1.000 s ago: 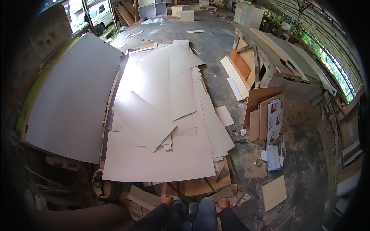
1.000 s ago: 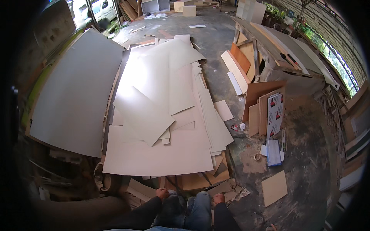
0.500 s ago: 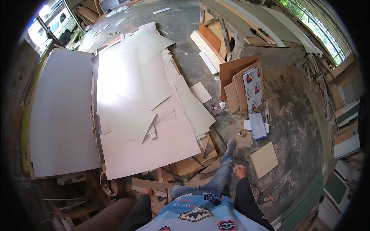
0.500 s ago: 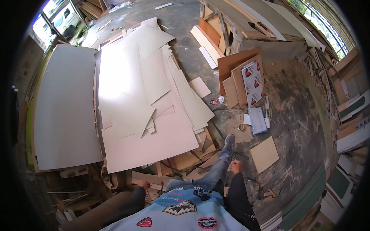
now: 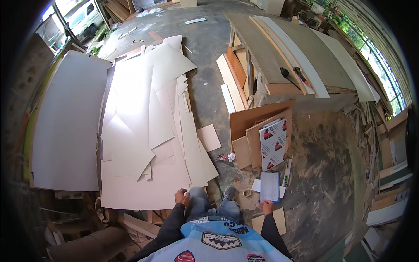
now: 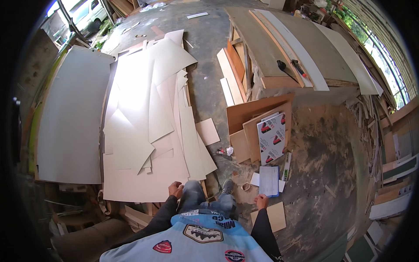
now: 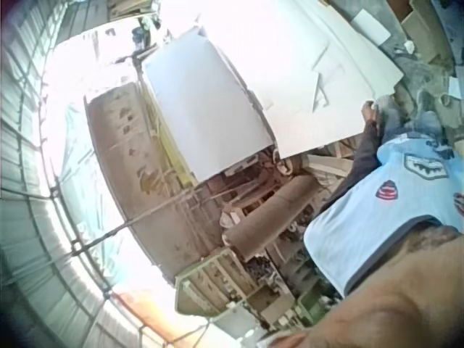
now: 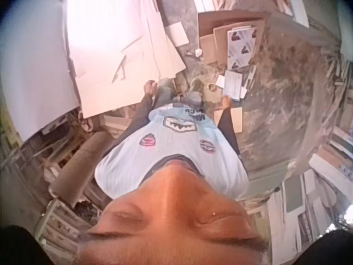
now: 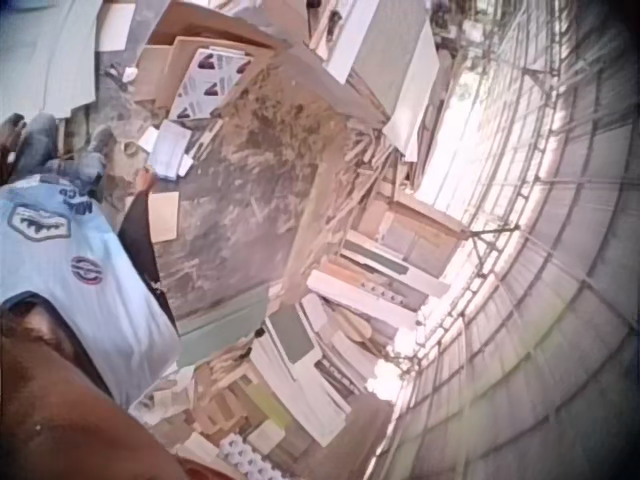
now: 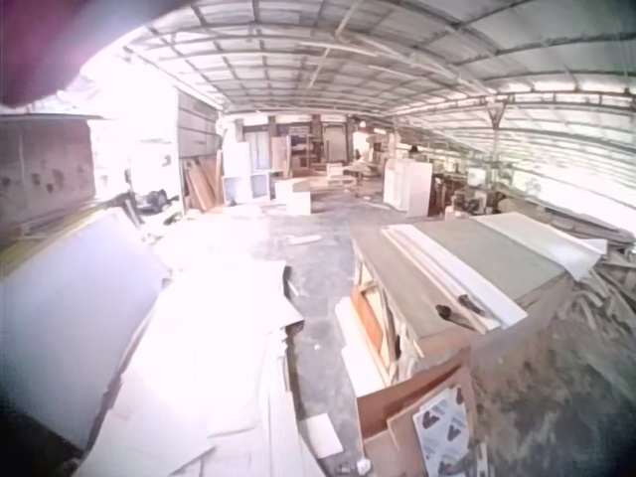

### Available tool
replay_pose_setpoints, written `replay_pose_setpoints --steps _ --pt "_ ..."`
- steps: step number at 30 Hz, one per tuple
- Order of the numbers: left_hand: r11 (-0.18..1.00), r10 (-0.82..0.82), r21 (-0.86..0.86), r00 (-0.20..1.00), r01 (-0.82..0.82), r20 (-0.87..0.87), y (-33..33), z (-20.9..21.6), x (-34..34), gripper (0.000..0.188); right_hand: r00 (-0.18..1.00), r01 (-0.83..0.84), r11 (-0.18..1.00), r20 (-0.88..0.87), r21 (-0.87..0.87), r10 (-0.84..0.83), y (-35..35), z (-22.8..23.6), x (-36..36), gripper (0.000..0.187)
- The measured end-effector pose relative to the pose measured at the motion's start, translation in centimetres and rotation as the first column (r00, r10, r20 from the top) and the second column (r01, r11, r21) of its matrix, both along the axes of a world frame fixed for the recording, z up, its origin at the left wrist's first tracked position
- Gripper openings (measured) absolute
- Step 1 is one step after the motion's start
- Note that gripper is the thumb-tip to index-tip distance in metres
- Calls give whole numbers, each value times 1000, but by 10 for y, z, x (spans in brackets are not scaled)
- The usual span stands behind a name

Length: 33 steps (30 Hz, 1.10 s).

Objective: The person measures a wood panel with a tape measure and pencil, hammers nails into a pre-drilled piece of wood, and sorts through a stack of flexible wood panels on the floor.

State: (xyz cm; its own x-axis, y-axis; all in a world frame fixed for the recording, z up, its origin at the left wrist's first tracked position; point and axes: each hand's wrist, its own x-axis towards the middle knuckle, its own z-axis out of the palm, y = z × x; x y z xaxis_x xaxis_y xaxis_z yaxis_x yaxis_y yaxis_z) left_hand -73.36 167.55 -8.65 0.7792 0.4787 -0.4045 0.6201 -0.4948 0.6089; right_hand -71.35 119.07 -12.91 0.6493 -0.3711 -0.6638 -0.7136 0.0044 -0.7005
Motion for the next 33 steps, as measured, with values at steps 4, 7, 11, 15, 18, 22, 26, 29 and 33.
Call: replay_pose_setpoints --steps 4,7,11,15,18,22,26,29,33 --pt "913 308 -287 951 -289 20 13 -2 51 25 989 -143 984 -49 -106 139 4 13 110 14" --pt "638 538 -554 825 -534 -174 10 -22 71 17 967 -254 965 -48 -66 251 15 11 188 15" --pt "610 430 -441 742 -659 -515 16 -66 85 17 947 -321 938 56 130 316 75 15 294 17" --pt "888 -414 -417 732 195 -541 39 -99 148 28 889 -456 848 100 272 446 140 13 393 19" --pt "891 -442 -320 773 321 -456 106 -136 226 28 816 -569 726 155 386 557 213 8 480 22" --pt "988 -143 -110 929 112 -342 152 -99 456 29 796 -553 700 39 453 604 280 -2 606 24" --pt "767 369 -591 925 -247 93 213 15 690 27 768 -630 722 90 284 634 343 11 734 24" --pt "729 447 -657 860 -192 245 263 70 794 29 817 -577 783 173 232 550 393 27 835 22" --pt "581 594 -767 785 -271 173 285 82 873 27 895 -446 801 175 399 411 437 54 961 20"
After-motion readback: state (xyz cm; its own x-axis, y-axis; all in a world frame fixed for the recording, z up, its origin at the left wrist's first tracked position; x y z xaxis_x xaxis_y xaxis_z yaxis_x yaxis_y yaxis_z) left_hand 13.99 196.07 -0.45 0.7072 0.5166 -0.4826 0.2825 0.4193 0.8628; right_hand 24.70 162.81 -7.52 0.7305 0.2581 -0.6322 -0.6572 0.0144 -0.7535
